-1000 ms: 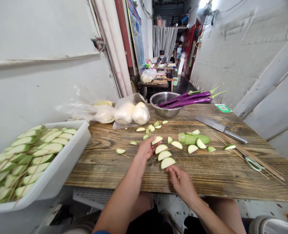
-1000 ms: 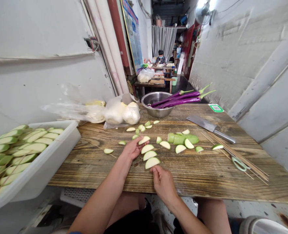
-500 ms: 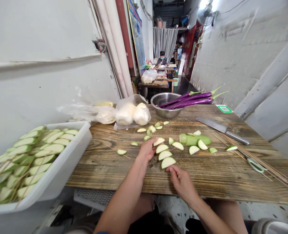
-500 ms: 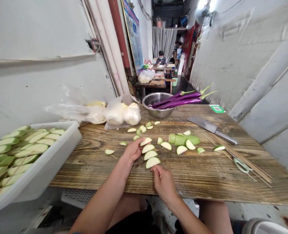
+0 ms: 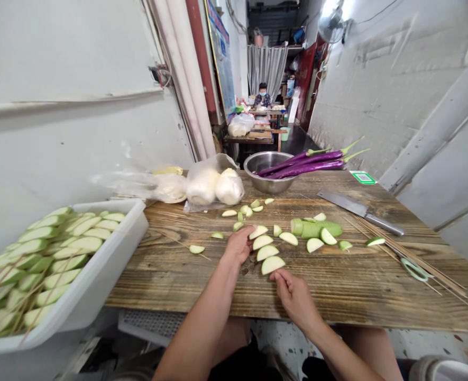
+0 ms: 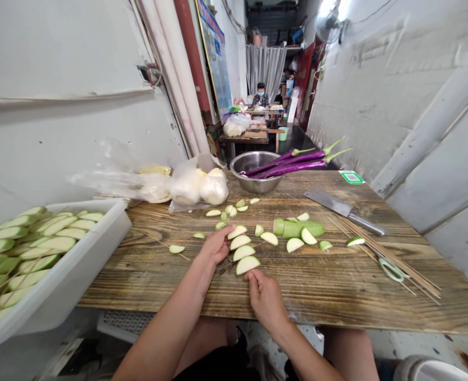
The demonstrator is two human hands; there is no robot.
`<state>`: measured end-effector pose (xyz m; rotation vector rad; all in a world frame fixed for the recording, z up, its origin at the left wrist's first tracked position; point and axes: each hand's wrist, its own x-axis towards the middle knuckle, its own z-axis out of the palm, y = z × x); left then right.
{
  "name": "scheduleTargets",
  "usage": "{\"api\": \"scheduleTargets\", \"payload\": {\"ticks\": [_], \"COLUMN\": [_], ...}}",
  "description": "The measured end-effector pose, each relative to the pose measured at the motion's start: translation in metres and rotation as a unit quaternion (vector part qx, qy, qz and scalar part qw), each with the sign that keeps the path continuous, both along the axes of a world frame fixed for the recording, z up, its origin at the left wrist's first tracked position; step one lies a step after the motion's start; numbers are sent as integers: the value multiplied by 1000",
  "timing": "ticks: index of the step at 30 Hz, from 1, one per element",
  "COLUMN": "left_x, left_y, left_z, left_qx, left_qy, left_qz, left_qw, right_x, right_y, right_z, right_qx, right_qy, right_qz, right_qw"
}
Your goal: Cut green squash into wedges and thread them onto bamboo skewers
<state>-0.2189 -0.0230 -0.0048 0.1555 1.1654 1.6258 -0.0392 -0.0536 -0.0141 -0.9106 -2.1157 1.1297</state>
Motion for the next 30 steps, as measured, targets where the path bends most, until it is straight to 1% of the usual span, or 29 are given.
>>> {"api": "scheduleTargets", "payload": {"ticks": [8, 13, 15, 19, 22, 27, 30], "left_x": [-1, 3, 3, -4, -8, -2, 4], "left_y": [0, -1, -3, -7, -9, -12, -14], "left_z": [-2, 0, 2, 5, 5, 4, 5], "left_qx": [1, 0, 21, 82, 101, 130, 161], "left_qy": [12, 18, 14, -30, -44, -15, 12], "left_qz": [-2, 5, 2, -47, -60, -90, -77], "left_qw": [1000, 1000, 1000, 995, 992, 987, 984], "right_x": [1, -1, -3, -3, -1, 2, 1], "right_y": [1, 2, 2, 1, 0, -2, -2], "right_z": [-4, -3, -4, -9, -11, -10, -9], "right_qx": [-3, -6, -6, 3, 22, 68, 89], "right_qy": [-2, 2, 13, 35, 47, 55, 35], "right_qz": [-2, -7, -13, -27, -38, -46, -43], "right_qw": [1000, 1000, 1000, 999, 998, 995, 994]}}
